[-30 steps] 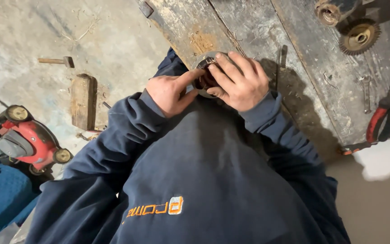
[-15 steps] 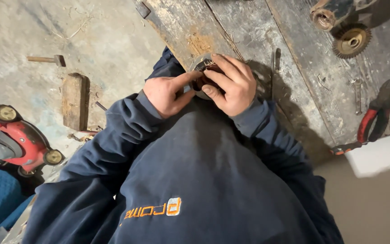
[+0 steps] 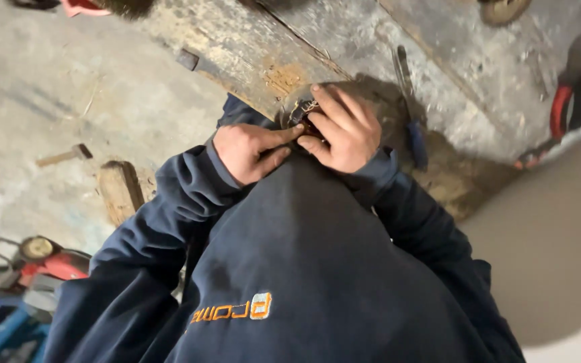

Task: Using a flathead screwdriver and pliers to disassemble components from an electric motor stator on a wooden workbench.

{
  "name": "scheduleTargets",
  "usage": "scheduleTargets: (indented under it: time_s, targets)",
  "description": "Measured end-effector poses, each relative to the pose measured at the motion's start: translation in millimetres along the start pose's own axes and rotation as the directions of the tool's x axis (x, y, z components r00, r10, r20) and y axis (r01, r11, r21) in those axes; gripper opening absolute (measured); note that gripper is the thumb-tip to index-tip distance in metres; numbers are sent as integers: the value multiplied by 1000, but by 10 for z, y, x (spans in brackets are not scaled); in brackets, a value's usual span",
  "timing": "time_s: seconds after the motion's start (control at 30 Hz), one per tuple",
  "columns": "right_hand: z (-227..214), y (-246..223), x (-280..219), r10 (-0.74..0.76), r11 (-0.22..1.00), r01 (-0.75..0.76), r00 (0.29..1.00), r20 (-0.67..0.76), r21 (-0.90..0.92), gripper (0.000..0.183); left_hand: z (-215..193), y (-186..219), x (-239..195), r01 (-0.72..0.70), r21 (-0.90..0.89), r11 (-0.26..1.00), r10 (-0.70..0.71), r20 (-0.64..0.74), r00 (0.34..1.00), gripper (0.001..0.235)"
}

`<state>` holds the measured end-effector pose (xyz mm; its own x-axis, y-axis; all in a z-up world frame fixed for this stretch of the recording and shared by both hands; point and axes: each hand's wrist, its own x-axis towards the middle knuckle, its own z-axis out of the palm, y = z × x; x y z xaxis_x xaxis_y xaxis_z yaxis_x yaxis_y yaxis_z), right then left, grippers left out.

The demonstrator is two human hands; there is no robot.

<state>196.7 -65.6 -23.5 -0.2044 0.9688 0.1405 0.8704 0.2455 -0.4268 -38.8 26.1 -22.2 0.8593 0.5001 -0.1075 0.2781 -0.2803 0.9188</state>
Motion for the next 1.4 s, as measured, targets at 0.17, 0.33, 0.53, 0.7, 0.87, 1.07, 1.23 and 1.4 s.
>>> scheduleTargets:
  time_s: [0.17,0.33,0.53,0.7,0.87,1.07,1.23,1.4]
  targets:
    - [-9,-211,-57,260,959,-258,966,-1,116,25,-208,-226,123,-122,-151,981,142,131,981,43]
    - [-48,-478,38,481,844,-476,876,41,247,22,-396,-382,206,-162,-246,956,222,240,945,40]
    - [78,-712,79,659,731,-633,752,-20,256,19,-550,-595,221,-186,-265,946,272,339,900,37]
    - [210,-780,116,769,614,-689,633,-95,385,12,-662,-687,210,-197,-293,935,307,395,866,37]
    - [387,-901,87,793,609,-737,578,-194,295,9,-762,-729,218,-122,-274,954,248,490,836,35]
    - [418,-998,140,750,624,-780,579,-319,51,9,-870,-789,192,-141,-239,961,254,551,795,34]
    - [143,-970,235,697,655,-751,644,-314,-88,14,-922,-818,163,-144,-236,961,256,565,785,34]
    - [-17,-806,64,524,825,-557,818,-238,-99,21,-993,-846,90,-157,-235,959,261,516,816,35]
